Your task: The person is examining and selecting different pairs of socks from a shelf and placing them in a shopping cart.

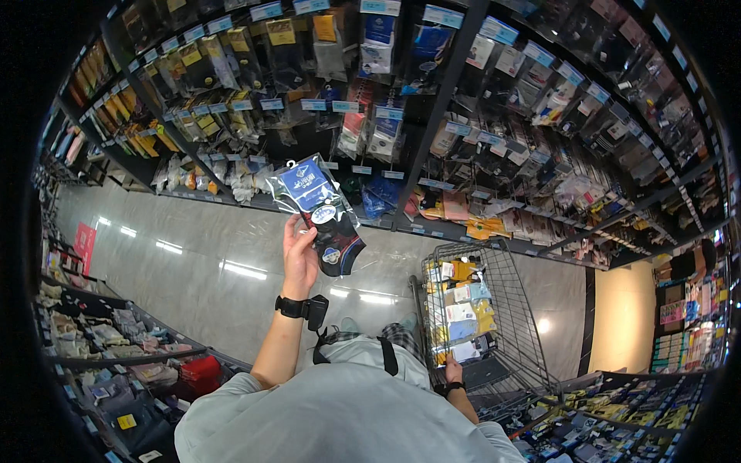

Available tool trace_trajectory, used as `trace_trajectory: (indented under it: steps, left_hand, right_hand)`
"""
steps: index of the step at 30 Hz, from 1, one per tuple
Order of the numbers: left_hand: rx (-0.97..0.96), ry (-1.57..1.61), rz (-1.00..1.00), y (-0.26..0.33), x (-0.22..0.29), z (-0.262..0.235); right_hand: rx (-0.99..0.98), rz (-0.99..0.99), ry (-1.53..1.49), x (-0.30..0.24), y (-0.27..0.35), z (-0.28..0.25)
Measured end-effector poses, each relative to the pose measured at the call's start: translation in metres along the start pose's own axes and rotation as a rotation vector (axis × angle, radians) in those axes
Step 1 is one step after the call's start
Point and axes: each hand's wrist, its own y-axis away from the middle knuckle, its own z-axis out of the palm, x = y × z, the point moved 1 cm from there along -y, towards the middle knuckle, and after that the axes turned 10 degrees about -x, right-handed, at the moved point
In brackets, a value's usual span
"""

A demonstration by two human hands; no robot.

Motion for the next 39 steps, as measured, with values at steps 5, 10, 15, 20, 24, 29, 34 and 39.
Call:
trace_trajectory:
  steps: [5,10,15,20,24,29,34,39]
  left_hand:
    - [0.023,0.001,0.017,0.007,0.012,-0.007]
    - [0.045,-0.007,0.052,0.012,0.03,-0.017]
    - [0.014,0.034,0.069,0.008,0.042,-0.017]
    - [-0.022,0.023,0.081,0.001,0.046,-0.016]
    - [-0.039,0.029,0.074,-0.012,0.037,-0.011]
    - [-0.017,0.028,0.068,-0.019,0.021,-0.005]
    - [0.011,0.027,0.08,-0.024,0.007,0.008]
    - [0.014,-0.008,0.084,-0.04,-0.012,0.024]
  right_hand:
    - [-0.031,-0.008,-0.046,-0.022,0.008,0.01]
    - [0.081,0.006,-0.017,-0.046,0.012,0.009]
    - [0.187,0.032,0.167,-0.075,0.021,0.006]
    - [0.156,0.098,0.252,-0.09,0.015,-0.001]
    - [0.164,0.11,0.173,-0.087,0.004,-0.005]
    - [0.136,0.086,0.057,-0.083,-0.01,-0.009]
    - [0.075,0.069,-0.121,-0.071,-0.031,-0.028]
    - [-0.029,0.148,-0.4,-0.116,-0.012,-0.044]
